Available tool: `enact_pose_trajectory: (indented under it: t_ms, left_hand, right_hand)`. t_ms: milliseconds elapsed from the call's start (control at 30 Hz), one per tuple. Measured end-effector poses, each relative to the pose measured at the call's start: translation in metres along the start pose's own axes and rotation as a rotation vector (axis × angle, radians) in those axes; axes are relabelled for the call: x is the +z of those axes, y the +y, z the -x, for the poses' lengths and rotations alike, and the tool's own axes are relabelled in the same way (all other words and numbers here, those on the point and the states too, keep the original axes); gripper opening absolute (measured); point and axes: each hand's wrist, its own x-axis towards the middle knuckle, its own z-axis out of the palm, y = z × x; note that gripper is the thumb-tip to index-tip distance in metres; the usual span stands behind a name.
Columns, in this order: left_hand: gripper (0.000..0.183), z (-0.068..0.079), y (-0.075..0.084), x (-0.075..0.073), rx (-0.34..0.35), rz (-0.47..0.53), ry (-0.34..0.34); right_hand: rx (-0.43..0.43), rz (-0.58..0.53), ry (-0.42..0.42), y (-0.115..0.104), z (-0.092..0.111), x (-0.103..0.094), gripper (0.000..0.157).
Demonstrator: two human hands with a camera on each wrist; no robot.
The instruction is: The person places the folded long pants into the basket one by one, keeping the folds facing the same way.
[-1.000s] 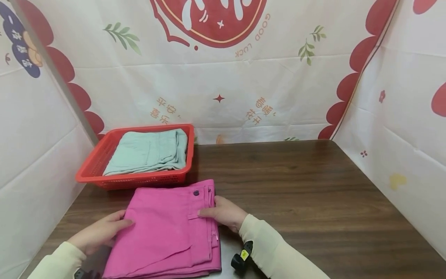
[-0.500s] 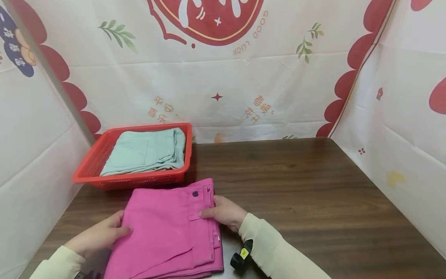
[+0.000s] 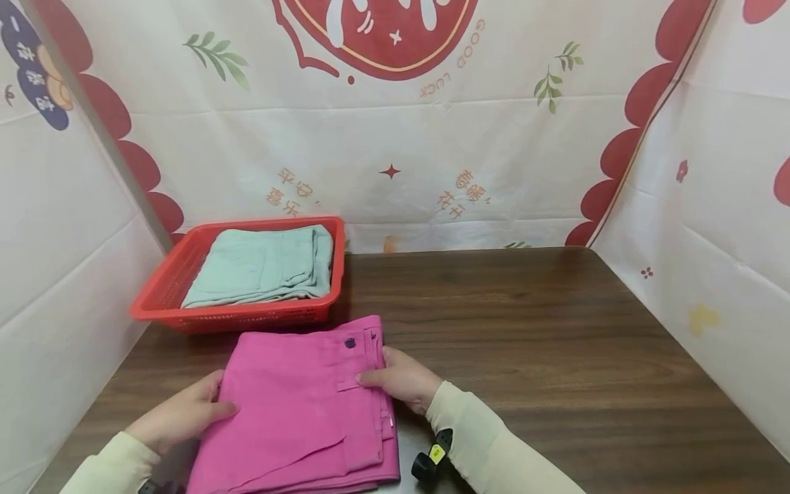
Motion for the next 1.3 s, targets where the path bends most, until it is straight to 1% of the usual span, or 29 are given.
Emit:
enact_pose_trajectory:
  t_ms: [133, 200, 300, 367, 467, 567, 700, 833, 933, 1000, 1133, 1300]
  left_hand:
    - [0.049, -0.002, 0.005, 0.006, -0.027, -0.078, 0.09]
    - [0.052, -0.003, 0.007, 0.007, -0.047, -0.087, 0.11]
    - [0.054, -0.002, 0.006, 0.007, -0.054, -0.063, 0.106]
    - [0.054, -0.002, 0.006, 0.006, -0.043, -0.044, 0.089]
    - [0.054, -0.002, 0.006, 0.006, -0.05, -0.026, 0.082]
    - [0.055, -0.001, 0.006, 0.006, -0.061, -0.022, 0.087]
    - [0.057, 0.0, 0.007, 0.008, -0.055, -0.019, 0.081]
    - [0.066, 0.004, 0.009, 0.009, -0.022, -0.003, 0.04]
    - [0.07, 0.007, 0.012, 0.01, 0.023, 0.012, 0.013]
    - [0.07, 0.009, 0.014, 0.012, 0.048, 0.01, 0.019]
    - [0.066, 0.013, 0.02, 0.017, 0.084, -0.004, 0.059]
    - [0.061, 0.018, 0.028, 0.02, 0.114, -0.008, 0.091]
  right_hand:
    - [-0.007, -0.007, -0.017, 0.0, 0.0, -0.001, 0.043]
    - [-0.011, -0.019, -0.029, 0.001, -0.001, -0.002, 0.045]
    - [-0.011, -0.027, -0.043, 0.001, -0.003, -0.002, 0.048]
    - [-0.013, -0.029, -0.042, 0.001, -0.003, -0.002, 0.048]
    - [-0.011, -0.029, -0.039, 0.002, -0.003, -0.002, 0.048]
    - [-0.006, -0.023, -0.03, 0.002, -0.003, -0.002, 0.047]
    - [0.002, -0.024, -0.02, 0.002, -0.001, -0.002, 0.045]
    - [-0.008, -0.048, -0.006, 0.002, 0.001, 0.0, 0.047]
    - [-0.018, -0.054, 0.001, 0.001, 0.003, 0.002, 0.048]
    - [-0.019, -0.046, 0.009, 0.0, 0.005, 0.003, 0.049]
    - [-0.031, -0.03, 0.032, -0.002, 0.009, 0.002, 0.052]
    - [-0.056, -0.048, 0.033, -0.009, 0.014, -0.001, 0.051]
